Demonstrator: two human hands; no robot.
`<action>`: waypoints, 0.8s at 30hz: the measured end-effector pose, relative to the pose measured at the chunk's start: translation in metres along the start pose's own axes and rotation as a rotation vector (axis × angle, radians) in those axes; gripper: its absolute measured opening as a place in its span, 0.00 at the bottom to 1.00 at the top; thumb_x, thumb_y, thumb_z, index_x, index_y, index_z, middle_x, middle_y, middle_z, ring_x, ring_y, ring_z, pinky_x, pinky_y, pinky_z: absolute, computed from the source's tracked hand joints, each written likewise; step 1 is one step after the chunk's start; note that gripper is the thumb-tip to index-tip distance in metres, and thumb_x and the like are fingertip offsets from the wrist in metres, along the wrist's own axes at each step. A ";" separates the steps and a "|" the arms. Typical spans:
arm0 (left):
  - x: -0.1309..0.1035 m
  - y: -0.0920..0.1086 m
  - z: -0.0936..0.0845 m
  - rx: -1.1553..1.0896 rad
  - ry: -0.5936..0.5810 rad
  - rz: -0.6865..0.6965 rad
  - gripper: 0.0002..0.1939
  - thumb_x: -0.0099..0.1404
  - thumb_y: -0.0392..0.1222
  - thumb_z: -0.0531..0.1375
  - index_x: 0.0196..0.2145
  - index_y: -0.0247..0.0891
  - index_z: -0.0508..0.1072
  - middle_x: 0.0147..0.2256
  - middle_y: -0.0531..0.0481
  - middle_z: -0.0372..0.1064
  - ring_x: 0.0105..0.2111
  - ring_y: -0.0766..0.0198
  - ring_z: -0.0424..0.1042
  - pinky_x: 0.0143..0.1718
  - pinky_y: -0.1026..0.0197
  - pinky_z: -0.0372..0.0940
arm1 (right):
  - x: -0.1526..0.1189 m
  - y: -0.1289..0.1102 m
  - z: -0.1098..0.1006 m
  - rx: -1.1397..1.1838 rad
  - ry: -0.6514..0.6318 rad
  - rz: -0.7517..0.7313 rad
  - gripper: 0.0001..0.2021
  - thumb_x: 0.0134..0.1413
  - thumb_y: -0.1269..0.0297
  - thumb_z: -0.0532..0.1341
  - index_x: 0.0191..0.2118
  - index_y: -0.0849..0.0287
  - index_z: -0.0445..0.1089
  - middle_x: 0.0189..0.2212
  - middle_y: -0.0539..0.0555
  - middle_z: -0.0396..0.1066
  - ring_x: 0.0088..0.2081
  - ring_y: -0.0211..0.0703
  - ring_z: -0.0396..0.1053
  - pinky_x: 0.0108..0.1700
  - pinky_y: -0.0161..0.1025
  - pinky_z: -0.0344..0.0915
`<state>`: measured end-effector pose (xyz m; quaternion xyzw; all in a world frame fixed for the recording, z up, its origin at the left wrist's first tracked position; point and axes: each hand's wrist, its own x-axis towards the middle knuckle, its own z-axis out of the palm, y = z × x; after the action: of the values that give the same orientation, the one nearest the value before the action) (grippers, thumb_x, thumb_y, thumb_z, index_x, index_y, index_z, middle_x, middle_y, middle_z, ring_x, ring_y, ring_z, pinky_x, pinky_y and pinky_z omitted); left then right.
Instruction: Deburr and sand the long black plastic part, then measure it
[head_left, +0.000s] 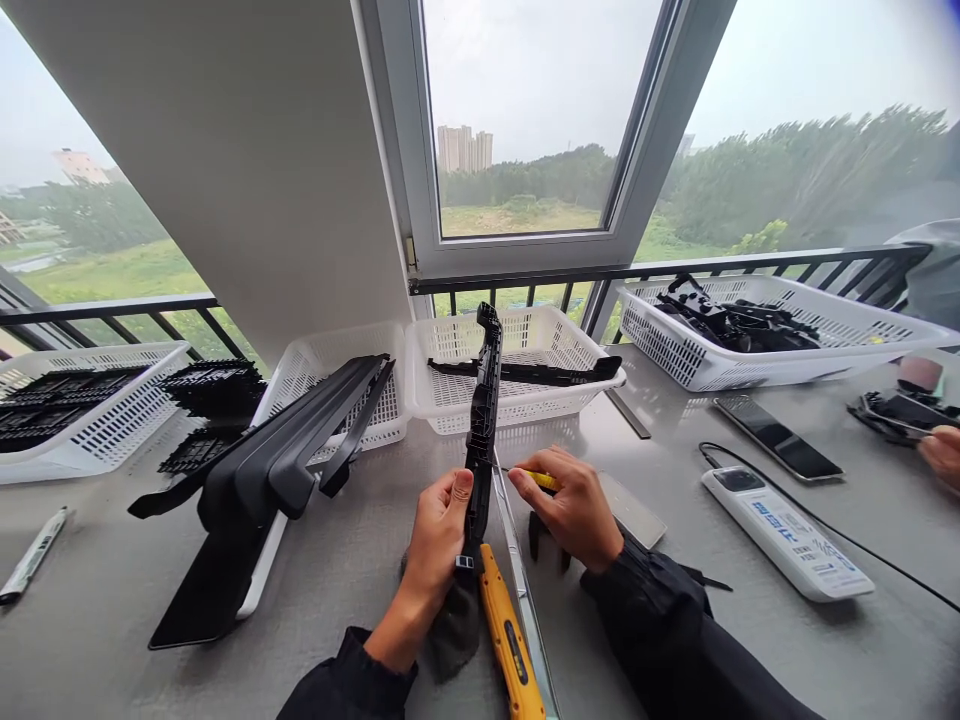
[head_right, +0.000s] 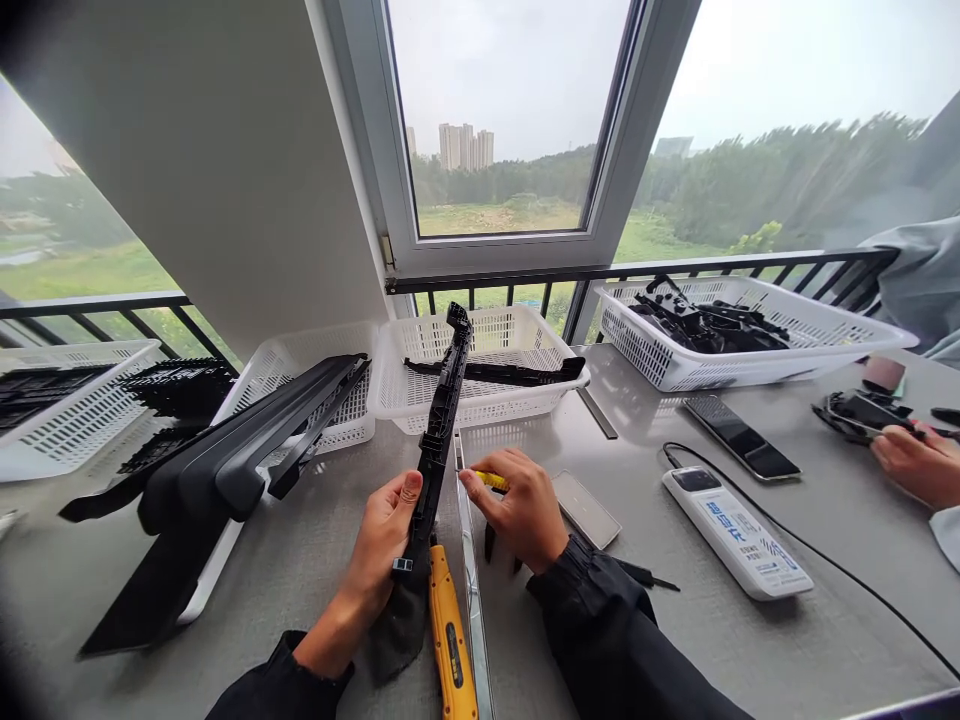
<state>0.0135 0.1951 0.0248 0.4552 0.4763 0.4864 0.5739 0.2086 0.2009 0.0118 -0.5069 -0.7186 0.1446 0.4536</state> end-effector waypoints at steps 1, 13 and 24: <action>0.000 0.000 0.000 0.001 0.016 0.002 0.38 0.58 0.82 0.66 0.26 0.41 0.67 0.23 0.60 0.53 0.24 0.68 0.49 0.21 0.66 0.50 | -0.001 -0.002 0.001 0.006 -0.014 -0.014 0.13 0.73 0.58 0.64 0.34 0.54 0.79 0.30 0.52 0.80 0.35 0.47 0.75 0.41 0.41 0.67; 0.007 0.000 -0.008 0.022 0.154 0.016 0.39 0.55 0.85 0.65 0.25 0.44 0.62 0.24 0.62 0.49 0.25 0.68 0.46 0.22 0.66 0.49 | -0.011 -0.020 0.010 0.022 -0.098 -0.124 0.08 0.69 0.61 0.67 0.36 0.56 0.80 0.30 0.50 0.79 0.34 0.44 0.72 0.38 0.40 0.66; 0.007 0.001 -0.009 0.051 0.180 0.024 0.40 0.54 0.85 0.64 0.25 0.43 0.62 0.24 0.61 0.51 0.26 0.68 0.46 0.23 0.65 0.49 | -0.011 -0.017 0.009 -0.023 -0.073 -0.198 0.07 0.69 0.62 0.68 0.38 0.57 0.80 0.29 0.51 0.78 0.33 0.45 0.71 0.38 0.41 0.66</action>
<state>0.0047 0.2032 0.0237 0.4296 0.5329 0.5198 0.5111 0.1919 0.1864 0.0128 -0.4328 -0.7829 0.1094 0.4334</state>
